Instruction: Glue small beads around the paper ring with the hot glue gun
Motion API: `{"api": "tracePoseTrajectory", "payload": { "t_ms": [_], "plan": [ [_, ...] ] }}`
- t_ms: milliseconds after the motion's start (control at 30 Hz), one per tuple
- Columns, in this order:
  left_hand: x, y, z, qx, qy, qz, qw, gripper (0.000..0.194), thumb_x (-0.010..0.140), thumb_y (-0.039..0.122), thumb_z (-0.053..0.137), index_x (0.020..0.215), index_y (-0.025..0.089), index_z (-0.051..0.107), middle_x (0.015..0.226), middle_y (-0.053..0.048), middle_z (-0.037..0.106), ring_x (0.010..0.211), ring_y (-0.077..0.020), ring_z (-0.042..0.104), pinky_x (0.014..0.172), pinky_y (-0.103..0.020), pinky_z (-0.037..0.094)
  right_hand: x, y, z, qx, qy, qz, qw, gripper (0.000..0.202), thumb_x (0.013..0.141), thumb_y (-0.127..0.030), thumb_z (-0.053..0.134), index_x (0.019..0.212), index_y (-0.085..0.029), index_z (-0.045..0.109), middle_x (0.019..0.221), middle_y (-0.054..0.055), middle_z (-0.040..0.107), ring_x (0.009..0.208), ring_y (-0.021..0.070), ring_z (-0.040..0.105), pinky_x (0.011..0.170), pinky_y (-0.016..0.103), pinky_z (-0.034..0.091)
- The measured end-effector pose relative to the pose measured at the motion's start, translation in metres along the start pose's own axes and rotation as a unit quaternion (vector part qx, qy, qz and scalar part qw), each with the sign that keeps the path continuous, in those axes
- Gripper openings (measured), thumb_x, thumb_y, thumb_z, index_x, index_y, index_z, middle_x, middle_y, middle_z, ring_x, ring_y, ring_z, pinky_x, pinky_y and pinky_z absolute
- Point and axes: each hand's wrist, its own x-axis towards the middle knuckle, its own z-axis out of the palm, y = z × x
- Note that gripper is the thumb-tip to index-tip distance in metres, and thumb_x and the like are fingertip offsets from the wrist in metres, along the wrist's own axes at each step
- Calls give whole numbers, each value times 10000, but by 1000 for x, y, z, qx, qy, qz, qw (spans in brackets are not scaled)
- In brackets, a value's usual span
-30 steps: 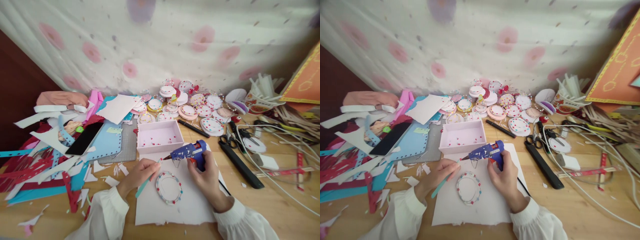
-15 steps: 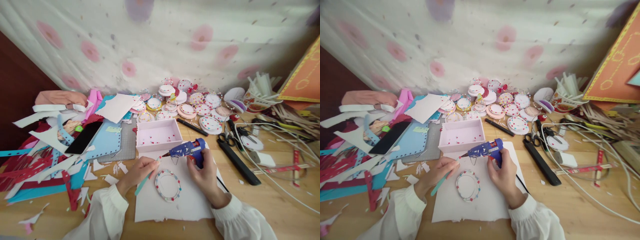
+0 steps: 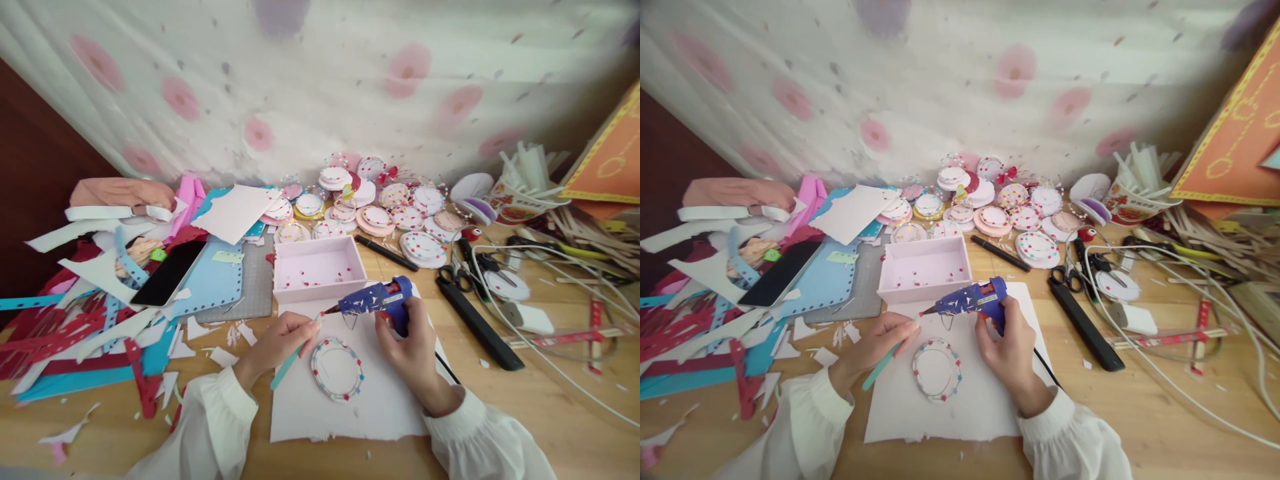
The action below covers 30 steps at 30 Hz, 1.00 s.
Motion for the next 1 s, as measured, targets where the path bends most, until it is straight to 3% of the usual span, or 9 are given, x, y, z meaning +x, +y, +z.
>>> {"api": "tracePoseTrajectory", "payload": {
  "t_ms": [1000],
  "plan": [
    [0,0,0,6,4,-8,1000,519,929,416,378,464,185,376,480,39,356,484,-102,342,563,-254,310,3,-3,-3,-9,2,-32,999,238,780,-255,601,970,-214,463,656,-52,455,521,114,435,492,246,380]
  ]
}}
